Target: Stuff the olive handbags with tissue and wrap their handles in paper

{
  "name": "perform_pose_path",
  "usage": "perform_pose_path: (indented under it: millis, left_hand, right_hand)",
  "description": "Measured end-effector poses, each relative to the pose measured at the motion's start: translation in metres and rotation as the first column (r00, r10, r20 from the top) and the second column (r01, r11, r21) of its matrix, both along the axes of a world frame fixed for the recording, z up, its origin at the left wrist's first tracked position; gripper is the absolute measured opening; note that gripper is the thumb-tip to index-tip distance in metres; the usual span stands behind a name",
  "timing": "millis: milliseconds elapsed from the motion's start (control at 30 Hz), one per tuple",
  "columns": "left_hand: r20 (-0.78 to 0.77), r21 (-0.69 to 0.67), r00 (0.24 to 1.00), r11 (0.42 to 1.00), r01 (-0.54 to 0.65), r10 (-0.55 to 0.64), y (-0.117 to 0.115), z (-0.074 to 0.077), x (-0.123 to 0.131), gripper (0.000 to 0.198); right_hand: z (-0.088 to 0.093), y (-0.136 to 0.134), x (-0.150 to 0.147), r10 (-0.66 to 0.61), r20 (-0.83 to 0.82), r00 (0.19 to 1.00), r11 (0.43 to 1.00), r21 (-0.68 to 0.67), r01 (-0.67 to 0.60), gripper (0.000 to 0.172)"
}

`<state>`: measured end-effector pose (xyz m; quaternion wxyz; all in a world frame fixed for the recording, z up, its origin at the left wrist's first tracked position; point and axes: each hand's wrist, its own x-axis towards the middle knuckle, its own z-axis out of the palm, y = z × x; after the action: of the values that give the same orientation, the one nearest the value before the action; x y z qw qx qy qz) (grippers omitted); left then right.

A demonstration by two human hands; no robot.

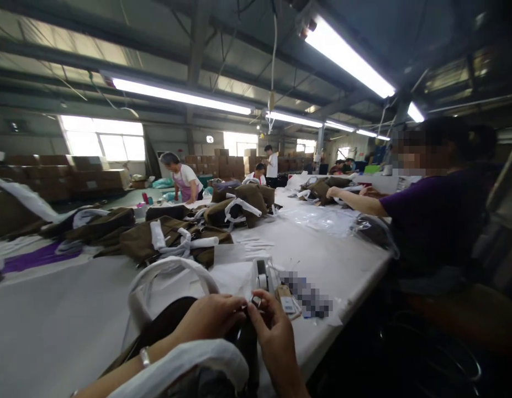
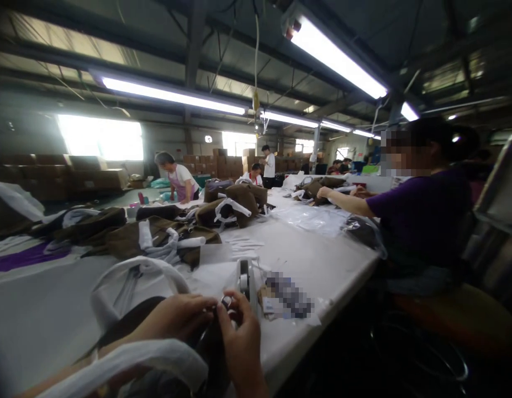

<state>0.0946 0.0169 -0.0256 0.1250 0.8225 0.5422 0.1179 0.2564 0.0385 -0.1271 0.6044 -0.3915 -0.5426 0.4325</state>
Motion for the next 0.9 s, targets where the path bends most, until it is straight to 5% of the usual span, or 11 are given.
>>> perform_pose_path:
  millis: [267, 433, 567, 733, 800, 900]
  left_hand:
    - [-0.265, 0.014, 0.964, 1.000, -0.006, 0.009, -0.008, 0.001, 0.011, 0.029]
    - [-0.296, -0.077, 0.948, 0.986, -0.150, 0.121, -0.011, 0.011, 0.016, 0.029]
    - [-0.201, -0.100, 0.978, 0.992, -0.077, 0.055, -0.010, 0.018, 0.019, 0.016]
    - [-0.250, -0.010, 0.959, 0.991, 0.133, -0.131, -0.007, 0.004, 0.016, 0.025]
    - [-0.328, 0.151, 0.913, 0.941, 0.304, -0.242, -0.008, -0.003, 0.011, 0.025]
    - [-0.460, 0.455, 0.831, 0.720, 0.524, -0.315, -0.009, -0.009, -0.001, 0.013]
  right_hand:
    - [-0.007, 0.003, -0.005, -0.100, 0.015, 0.995, 0.991, 0.089, 0.098, 0.047]
    - [-0.003, 0.007, -0.007, -0.121, 0.160, 0.980, 0.983, 0.158, 0.096, 0.033]
    - [-0.007, 0.012, -0.004, -0.155, 0.191, 0.969, 0.971, 0.208, 0.114, 0.034]
    - [0.001, 0.005, 0.004, -0.126, 0.290, 0.949, 0.978, 0.197, 0.069, 0.027]
    - [0.010, 0.000, 0.009, -0.079, 0.349, 0.934, 0.982, 0.188, 0.013, 0.026]
    - [0.020, -0.001, 0.015, -0.013, 0.336, 0.942, 0.989, 0.145, -0.038, 0.026]
